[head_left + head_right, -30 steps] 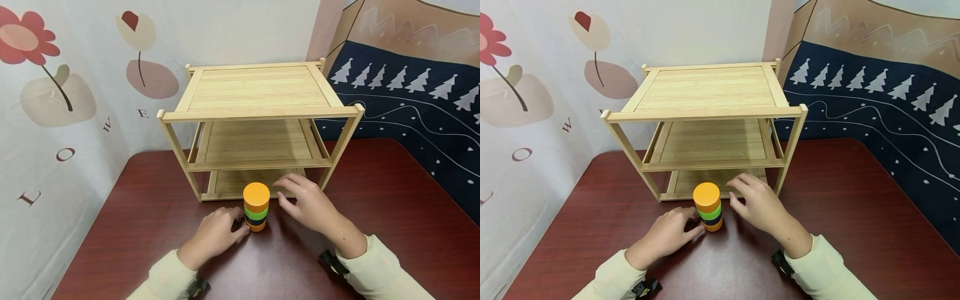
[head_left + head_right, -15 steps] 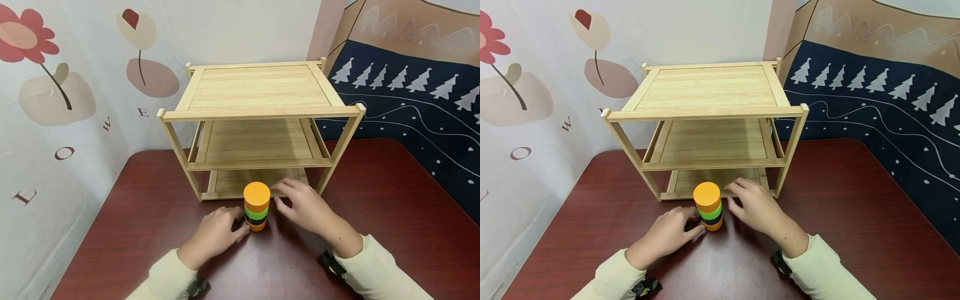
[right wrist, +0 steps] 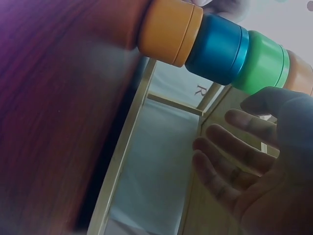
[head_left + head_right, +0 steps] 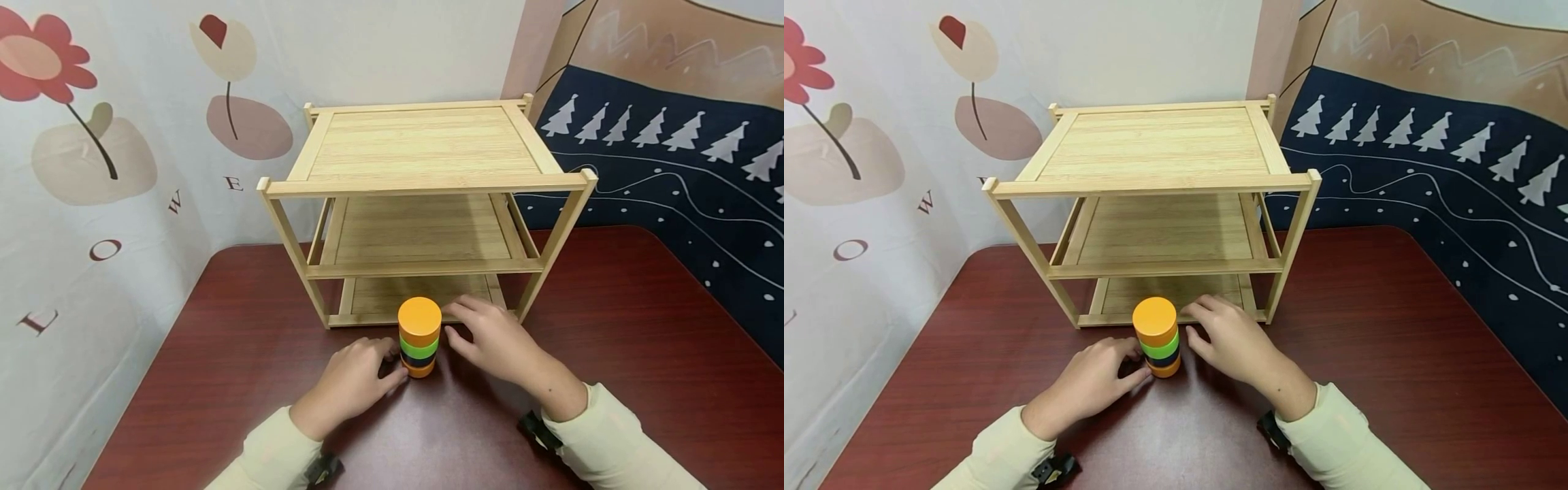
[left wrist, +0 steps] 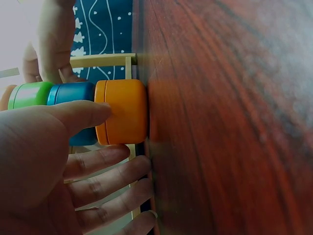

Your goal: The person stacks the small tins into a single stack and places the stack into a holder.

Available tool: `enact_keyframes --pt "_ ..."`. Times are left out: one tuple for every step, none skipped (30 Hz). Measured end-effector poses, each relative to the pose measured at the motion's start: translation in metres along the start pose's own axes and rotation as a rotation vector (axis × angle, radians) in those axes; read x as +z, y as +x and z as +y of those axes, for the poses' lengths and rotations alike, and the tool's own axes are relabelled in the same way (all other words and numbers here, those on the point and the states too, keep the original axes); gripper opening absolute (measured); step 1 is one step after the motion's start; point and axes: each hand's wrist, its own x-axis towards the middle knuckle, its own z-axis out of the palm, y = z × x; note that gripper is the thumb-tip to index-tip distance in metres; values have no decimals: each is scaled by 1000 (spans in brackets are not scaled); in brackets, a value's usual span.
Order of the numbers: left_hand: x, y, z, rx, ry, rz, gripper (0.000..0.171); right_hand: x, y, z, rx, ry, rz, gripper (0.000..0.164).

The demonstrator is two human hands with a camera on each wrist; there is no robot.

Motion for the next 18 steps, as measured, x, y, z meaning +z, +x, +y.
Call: enact_keyframes --pt "0 0 0 0 -1 0 27 0 0 0 -2 -3 -2 24" --pt "0 0 0 1 1 1 27 1 0 0 -3 -3 -3 24" --pt "0 0 0 2 2 2 27 1 0 0 -6 -3 -5 24" --pt "0 0 0 3 3 3 26 1 0 0 -8 -2 -6 24" --pt "0 1 0 3 2 3 26 2 0 1 -12 -3 -7 23" --pt "0 1 0 3 1 3 26 2 0 1 -17 -3 -9 23" --pt "0 1 0 2 1 2 26 3 0 1 -21 -4 -10 23" --pt "0 1 0 2 3 0 26 4 0 1 -27 -4 -13 23" --pt "0 1 0 1 2 -3 27 4 0 1 -31 -6 -16 23" --pt "0 1 0 1 1 -5 27 5 0 1 -34 -7 -20 23" --pt "0 1 0 -1 -1 -8 27 6 0 1 -36 -8 -25 23" --pt "0 1 0 -1 0 -10 28 6 0 1 -36 -9 -31 22" --pt "0 0 0 -1 0 -12 28 7 0 1 -34 -8 -37 22" --pt "0 0 0 -2 -2 -14 28 7 0 1 -31 -7 -44 22" --pt "0 1 0 -4 -3 -15 29 8 -1 1 -28 -8 -51 22" --pt "0 1 -1 -4 -4 -16 29 8 -1 1 -26 -7 -59 23" --pt "0 1 -1 -5 -5 -16 29 8 -1 1 -25 -7 -65 23" --pt "0 1 -1 -6 -5 -16 29 9 -1 1 -23 -6 -72 23"
